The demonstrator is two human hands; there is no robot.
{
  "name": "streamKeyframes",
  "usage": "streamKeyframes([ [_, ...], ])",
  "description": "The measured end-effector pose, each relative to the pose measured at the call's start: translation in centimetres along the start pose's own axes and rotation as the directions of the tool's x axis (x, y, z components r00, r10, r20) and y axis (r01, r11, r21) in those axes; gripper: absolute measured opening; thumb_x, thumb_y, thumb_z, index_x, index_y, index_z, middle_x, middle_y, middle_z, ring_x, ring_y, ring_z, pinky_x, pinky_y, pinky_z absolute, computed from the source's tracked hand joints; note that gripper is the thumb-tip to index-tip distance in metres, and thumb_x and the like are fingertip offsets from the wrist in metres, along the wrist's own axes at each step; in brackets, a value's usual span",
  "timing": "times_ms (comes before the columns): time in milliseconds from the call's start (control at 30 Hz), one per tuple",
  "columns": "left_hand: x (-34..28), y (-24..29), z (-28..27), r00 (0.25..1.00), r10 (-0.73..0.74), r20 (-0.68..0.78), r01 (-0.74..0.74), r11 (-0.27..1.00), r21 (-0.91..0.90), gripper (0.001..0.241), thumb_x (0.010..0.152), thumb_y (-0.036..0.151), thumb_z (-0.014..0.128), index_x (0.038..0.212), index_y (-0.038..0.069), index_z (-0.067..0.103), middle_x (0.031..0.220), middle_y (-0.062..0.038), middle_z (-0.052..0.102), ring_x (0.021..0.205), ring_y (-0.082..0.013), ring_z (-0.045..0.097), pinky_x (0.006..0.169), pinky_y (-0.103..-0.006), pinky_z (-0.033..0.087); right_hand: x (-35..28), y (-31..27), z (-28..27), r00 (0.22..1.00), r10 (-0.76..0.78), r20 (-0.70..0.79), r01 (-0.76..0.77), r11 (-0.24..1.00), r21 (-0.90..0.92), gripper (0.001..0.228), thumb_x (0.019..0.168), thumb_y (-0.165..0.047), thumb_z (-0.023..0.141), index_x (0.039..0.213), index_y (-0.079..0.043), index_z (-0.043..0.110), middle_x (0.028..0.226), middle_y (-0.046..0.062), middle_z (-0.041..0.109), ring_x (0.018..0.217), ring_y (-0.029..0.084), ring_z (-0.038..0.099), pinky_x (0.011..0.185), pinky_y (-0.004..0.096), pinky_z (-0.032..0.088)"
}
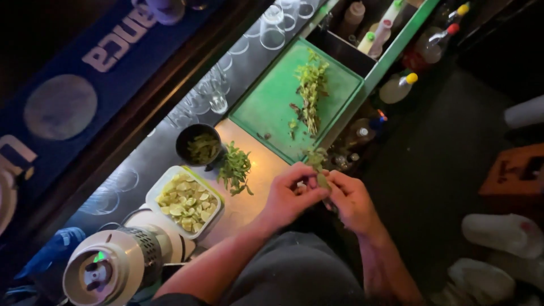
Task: Picking fresh mint leaves from their stems and collecting them in a bowl for bar preparation.
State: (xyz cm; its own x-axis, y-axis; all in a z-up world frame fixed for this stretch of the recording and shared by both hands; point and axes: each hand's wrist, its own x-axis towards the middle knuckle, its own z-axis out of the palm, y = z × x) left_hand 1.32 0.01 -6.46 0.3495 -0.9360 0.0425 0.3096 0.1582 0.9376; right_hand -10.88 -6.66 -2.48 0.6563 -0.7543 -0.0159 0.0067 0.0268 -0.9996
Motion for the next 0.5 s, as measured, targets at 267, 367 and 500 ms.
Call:
streamKeyframes([
  [267,-0.1,1.1,0.7,0.989,-0.066,-0.132,0.056,0.995,-0.078,0.008,0.079,0.002,0.069,0.076,-0.003,0.063,0.069,-0.011,0.058,0.063,-0.0095,0.051,0.058,-0.0256,0.051,-0.6,-0.1,-0.1,0.996,-0.084,0.009,0.084,0.971,-0.224,0.023,0.083,-0.007,0.05,0.063,-0.004,0.059,0.041,0.003,0.048,0.041,0.01,0.042,0.046,0.021,0.04],
  [367,-0.3,0.7,0.6,0.985,-0.103,-0.138,0.082,0.985,-0.149,0.005,0.078,0.001,0.07,0.077,-0.002,0.065,0.066,-0.011,0.058,0.059,-0.0104,0.053,0.055,-0.0272,0.052,-0.4,-0.4,0.0,0.994,-0.109,0.027,0.112,0.963,-0.246,0.02,0.08,-0.008,0.051,0.064,-0.005,0.063,0.045,0.004,0.05,0.047,0.01,0.044,0.047,0.025,0.043],
  [500,-0.8,0.3,0.5,0.973,-0.169,-0.156,0.122,0.955,-0.271,0.01,0.078,-0.002,0.067,0.07,-0.003,0.061,0.051,-0.01,0.05,0.046,-0.0085,0.046,0.044,-0.0199,0.044,-0.5,0.0,0.2,0.997,-0.078,0.012,0.078,0.982,-0.174,0.021,0.078,-0.009,0.051,0.064,-0.004,0.065,0.049,0.003,0.053,0.051,0.007,0.047,0.05,0.025,0.046],
])
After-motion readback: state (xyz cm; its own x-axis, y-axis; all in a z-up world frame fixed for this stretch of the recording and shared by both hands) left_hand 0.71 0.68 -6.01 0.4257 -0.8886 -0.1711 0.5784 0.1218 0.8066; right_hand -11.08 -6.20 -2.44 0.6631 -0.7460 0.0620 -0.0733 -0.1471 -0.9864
